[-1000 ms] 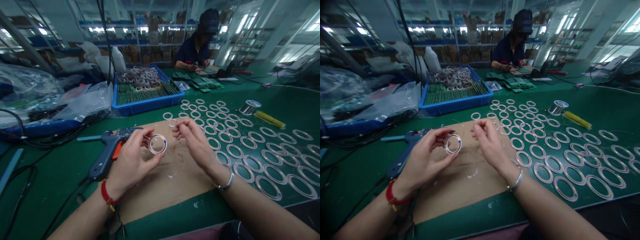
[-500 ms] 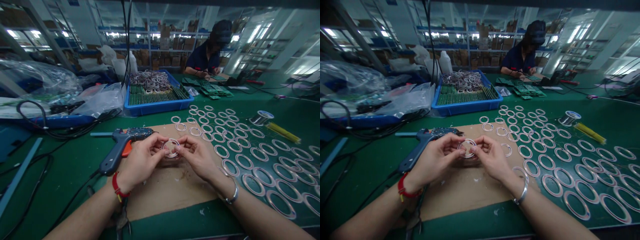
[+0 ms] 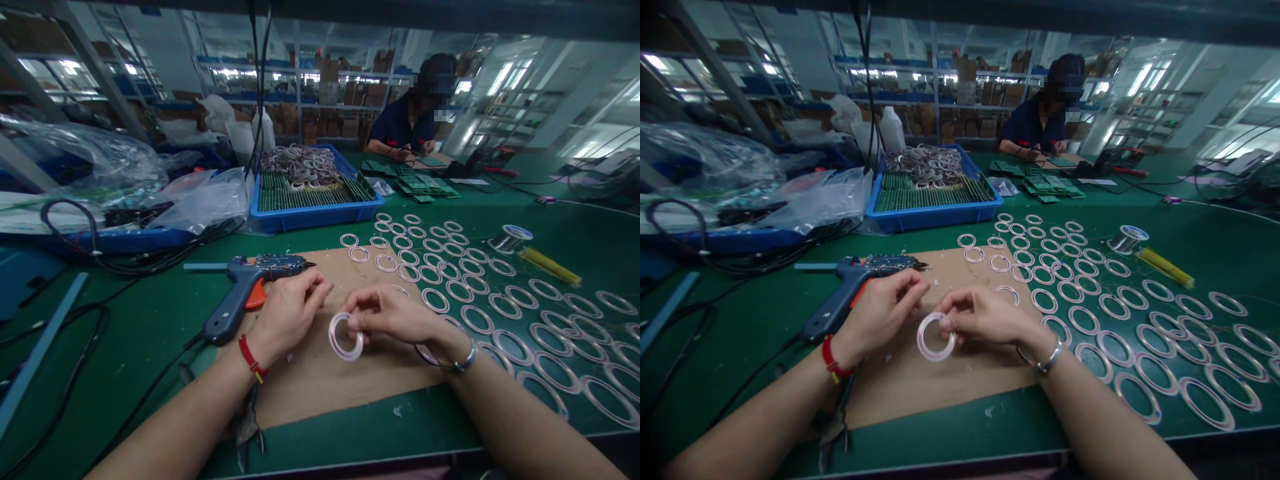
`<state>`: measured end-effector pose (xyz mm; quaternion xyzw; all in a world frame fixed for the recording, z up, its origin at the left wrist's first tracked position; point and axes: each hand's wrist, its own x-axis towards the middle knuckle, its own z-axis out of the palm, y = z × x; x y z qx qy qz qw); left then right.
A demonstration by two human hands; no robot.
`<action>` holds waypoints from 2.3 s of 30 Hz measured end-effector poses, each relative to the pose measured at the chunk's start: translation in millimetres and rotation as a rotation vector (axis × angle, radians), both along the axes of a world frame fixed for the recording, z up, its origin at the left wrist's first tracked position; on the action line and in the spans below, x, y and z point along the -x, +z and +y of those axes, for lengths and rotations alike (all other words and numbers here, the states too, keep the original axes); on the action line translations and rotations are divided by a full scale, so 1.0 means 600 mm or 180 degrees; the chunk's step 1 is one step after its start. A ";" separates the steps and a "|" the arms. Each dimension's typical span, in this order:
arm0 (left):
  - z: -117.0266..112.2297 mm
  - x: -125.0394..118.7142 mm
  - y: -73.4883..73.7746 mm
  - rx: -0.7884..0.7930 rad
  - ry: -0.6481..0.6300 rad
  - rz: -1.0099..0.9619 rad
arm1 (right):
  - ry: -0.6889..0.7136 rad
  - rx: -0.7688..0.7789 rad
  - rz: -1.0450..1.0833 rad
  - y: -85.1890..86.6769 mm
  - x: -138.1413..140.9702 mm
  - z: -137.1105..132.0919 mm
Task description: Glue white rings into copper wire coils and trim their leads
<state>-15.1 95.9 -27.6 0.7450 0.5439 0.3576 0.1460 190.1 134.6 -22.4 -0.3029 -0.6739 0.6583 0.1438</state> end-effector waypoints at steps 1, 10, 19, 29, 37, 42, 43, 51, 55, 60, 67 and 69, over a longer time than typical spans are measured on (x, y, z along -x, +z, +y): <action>0.001 0.003 0.001 -0.0115 0.0126 0.0049 | 0.0238 -0.0077 -0.0178 0.007 -0.008 0.000; -0.002 0.019 0.011 -0.0207 -0.0023 0.0114 | -0.0612 -0.2074 -0.2311 0.025 -0.058 -0.017; -0.009 0.014 0.008 -0.0019 -0.0185 0.0154 | -0.2477 -0.3121 -0.2040 0.018 -0.125 -0.063; -0.017 0.011 0.018 -0.0151 -0.0242 0.0662 | -0.2486 -0.3360 -0.1347 -0.069 -0.129 -0.147; -0.020 -0.003 0.006 0.0062 -0.0314 0.0720 | -0.1644 -0.3834 -0.2188 -0.070 -0.091 -0.105; -0.027 -0.007 0.015 0.0079 -0.0084 0.1199 | -0.2092 -0.3829 -0.1489 -0.061 -0.071 -0.128; -0.027 -0.009 0.013 0.0042 -0.0138 0.1274 | -0.2149 -0.3754 -0.1285 -0.059 -0.064 -0.134; -0.026 -0.016 -0.008 -0.0098 -0.1074 0.0992 | -0.2065 -0.3129 -0.0343 -0.066 0.006 -0.158; -0.029 -0.013 0.003 0.0130 -0.0682 0.0911 | -0.2122 -0.3197 -0.0133 -0.068 0.012 -0.164; -0.029 -0.005 0.021 0.0067 -0.0110 0.1410 | -0.2353 -0.3175 -0.0115 -0.075 -0.001 -0.173; -0.013 0.010 -0.002 -0.0079 -0.0850 0.1638 | -0.2589 -0.3315 -0.0138 -0.089 -0.045 -0.187; -0.011 0.011 -0.004 -0.0214 -0.0834 0.1427 | -0.2742 -0.3446 -0.0144 -0.094 -0.067 -0.191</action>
